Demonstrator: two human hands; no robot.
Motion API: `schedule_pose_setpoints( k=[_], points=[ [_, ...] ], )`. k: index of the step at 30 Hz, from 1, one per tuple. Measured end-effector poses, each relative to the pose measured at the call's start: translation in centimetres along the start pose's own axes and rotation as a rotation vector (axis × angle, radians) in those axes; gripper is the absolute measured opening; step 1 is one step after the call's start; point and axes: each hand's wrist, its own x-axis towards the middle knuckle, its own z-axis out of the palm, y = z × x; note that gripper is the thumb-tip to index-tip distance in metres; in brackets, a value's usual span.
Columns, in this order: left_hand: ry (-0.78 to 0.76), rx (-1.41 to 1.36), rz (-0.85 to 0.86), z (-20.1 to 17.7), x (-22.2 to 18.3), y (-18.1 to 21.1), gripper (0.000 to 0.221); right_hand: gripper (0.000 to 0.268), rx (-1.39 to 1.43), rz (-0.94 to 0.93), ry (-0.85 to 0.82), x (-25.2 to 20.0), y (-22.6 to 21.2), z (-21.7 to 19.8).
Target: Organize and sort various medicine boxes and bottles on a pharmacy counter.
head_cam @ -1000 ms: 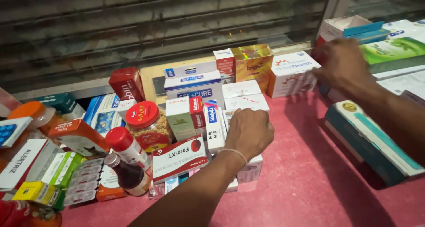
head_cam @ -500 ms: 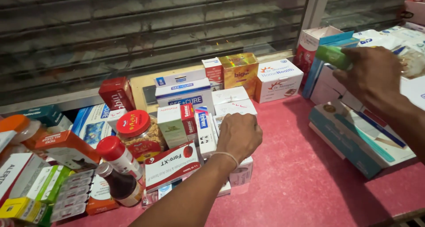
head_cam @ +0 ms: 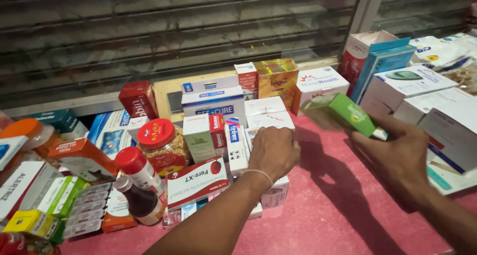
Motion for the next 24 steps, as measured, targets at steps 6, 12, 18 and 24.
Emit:
schedule_pose_setpoints(
  k=[6, 12, 18, 24],
  points=[
    [0.006, -0.013, -0.018, 0.0, 0.0, 0.0, 0.024, 0.043, 0.277, 0.316, 0.075, -1.6, 3.4, 4.9],
    [0.013, -0.019, -0.028, 0.0, -0.1, 0.0, 0.025, 0.053, 0.053, 0.381, -0.141, -1.3, 4.1, 5.5],
    [-0.026, -0.052, -0.053, -0.7, 0.0, 0.4, 0.025, 0.065, -0.053, 0.215, -0.414, -1.9, 3.0, 5.5],
    [-0.007, -0.034, -0.029, 0.1, 0.1, -0.2, 0.027, 0.060, -0.010, 0.333, -0.521, -1.7, 2.1, 6.8]
  ],
)
